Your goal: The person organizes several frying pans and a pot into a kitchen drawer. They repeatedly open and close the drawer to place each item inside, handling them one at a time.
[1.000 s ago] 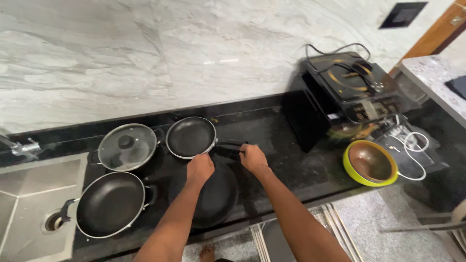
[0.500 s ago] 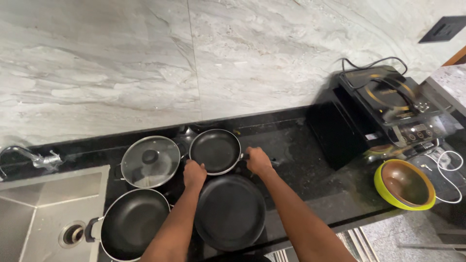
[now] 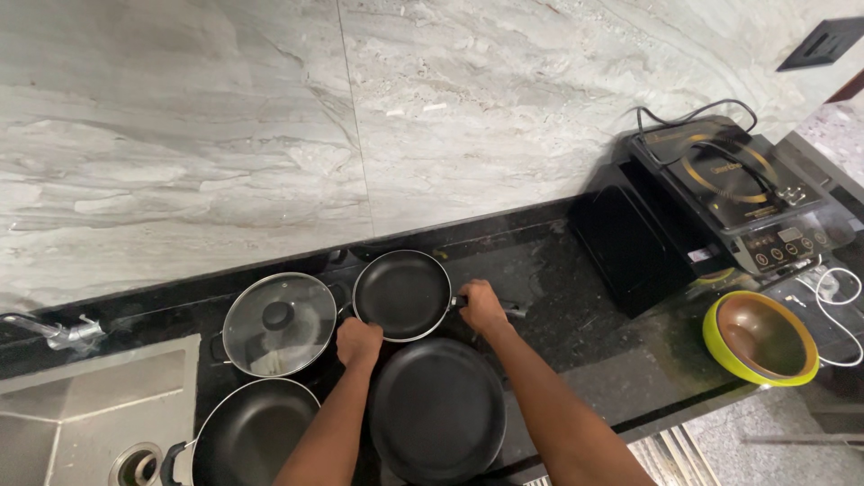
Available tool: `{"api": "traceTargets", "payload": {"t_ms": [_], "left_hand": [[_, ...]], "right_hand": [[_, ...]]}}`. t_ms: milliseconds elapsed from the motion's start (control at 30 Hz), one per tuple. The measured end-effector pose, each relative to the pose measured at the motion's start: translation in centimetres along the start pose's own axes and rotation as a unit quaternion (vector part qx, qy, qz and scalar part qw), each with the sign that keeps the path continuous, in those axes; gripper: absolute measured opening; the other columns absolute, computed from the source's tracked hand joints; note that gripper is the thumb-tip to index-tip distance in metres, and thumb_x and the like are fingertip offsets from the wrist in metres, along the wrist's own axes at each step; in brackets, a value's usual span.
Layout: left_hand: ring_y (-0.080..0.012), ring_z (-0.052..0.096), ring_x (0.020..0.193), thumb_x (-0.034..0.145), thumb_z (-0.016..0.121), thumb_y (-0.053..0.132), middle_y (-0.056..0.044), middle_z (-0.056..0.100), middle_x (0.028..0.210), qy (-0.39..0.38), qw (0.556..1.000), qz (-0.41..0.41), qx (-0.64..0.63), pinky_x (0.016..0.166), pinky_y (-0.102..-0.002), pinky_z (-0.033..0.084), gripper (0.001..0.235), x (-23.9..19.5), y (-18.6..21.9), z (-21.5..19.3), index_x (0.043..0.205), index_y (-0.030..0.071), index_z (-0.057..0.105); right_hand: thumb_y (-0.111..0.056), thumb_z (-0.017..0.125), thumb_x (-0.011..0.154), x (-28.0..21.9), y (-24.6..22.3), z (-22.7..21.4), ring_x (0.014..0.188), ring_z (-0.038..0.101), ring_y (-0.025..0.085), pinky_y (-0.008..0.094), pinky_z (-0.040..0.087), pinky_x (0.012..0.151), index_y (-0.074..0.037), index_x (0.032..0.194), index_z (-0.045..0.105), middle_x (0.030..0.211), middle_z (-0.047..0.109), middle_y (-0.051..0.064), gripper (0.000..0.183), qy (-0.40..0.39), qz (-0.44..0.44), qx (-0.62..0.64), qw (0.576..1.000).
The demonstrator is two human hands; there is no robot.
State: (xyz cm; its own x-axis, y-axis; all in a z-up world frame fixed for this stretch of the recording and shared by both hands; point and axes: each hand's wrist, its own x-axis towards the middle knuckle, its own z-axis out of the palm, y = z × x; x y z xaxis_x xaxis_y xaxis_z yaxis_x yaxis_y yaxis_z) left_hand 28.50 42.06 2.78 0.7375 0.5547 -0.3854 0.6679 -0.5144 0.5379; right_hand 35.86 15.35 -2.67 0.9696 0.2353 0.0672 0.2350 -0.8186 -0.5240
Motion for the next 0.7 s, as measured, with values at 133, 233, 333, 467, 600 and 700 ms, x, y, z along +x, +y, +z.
{"api": "traceTargets", "payload": {"t_ms": [133,233,333,467,600,700], "left_hand": [[-0.0326,0.075,0.099,0.093,0.067,0.031,-0.015,0.075,0.111,-0.023,0.998,-0.013,0.052,0.082,-0.046,0.061,0.032,-0.3,0.2,-0.1,0.106,0.004,0.075],[-0.0318,0.076,0.097,0.093,0.067,0.031,-0.015,0.076,0.108,-0.025,0.998,0.006,0.059,0.081,-0.046,0.062,0.031,-0.3,0.3,-0.5,0.106,0.003,0.075],[-0.032,0.077,0.095,0.093,0.067,0.03,-0.015,0.077,0.106,-0.031,0.997,0.013,0.069,0.08,-0.046,0.062,0.031,-0.2,0.1,-0.3,0.105,0.003,0.076],[-0.0346,0.075,0.098,0.093,0.066,0.031,-0.017,0.076,0.108,0.001,0.997,0.041,0.067,0.08,-0.047,0.061,0.032,0.2,-0.2,0.0,0.105,0.002,0.076],[-0.0359,0.075,0.098,0.096,0.062,0.031,-0.018,0.075,0.11,0.014,0.997,0.048,0.06,0.08,-0.048,0.061,0.034,0.1,0.0,0.3,0.105,0.001,0.075],[-0.0363,0.074,0.099,0.096,0.062,0.032,-0.019,0.075,0.11,0.023,0.995,0.067,0.068,0.081,-0.048,0.061,0.035,-0.5,0.5,0.2,0.106,0.0,0.073]], "right_hand": [[0.001,0.078,0.067,-0.2,0.3,0.5,0.115,0.058,0.04,0.046,0.048,0.101,-0.001,0.101,0.072,0.11,0.067,0.018,0.035,0.04,-0.021,0.013,0.999],[0.0,0.08,0.066,-0.2,0.2,0.6,0.113,0.058,0.041,0.046,0.048,0.101,-0.001,0.101,0.071,0.11,0.067,0.019,0.037,0.041,-0.027,0.016,0.999],[-0.001,0.081,0.069,-0.7,0.1,0.3,0.113,0.058,0.04,0.046,0.047,0.101,-0.002,0.1,0.071,0.11,0.068,0.019,0.033,0.036,-0.023,0.011,0.999],[0.0,0.08,0.069,-1.2,-0.7,-0.3,0.113,0.057,0.04,0.046,0.047,0.101,-0.001,0.101,0.071,0.11,0.068,0.019,0.033,0.049,-0.023,0.018,0.998],[0.001,0.079,0.071,-1.8,-1.0,-1.4,0.113,0.057,0.039,0.045,0.047,0.1,-0.001,0.102,0.07,0.11,0.068,0.019,0.032,0.058,-0.02,0.026,0.998],[0.0,0.08,0.069,-2.5,-0.8,-2.3,0.112,0.058,0.038,0.045,0.048,0.1,-0.002,0.099,0.071,0.108,0.07,0.017,0.031,0.067,-0.013,0.031,0.997]]}}
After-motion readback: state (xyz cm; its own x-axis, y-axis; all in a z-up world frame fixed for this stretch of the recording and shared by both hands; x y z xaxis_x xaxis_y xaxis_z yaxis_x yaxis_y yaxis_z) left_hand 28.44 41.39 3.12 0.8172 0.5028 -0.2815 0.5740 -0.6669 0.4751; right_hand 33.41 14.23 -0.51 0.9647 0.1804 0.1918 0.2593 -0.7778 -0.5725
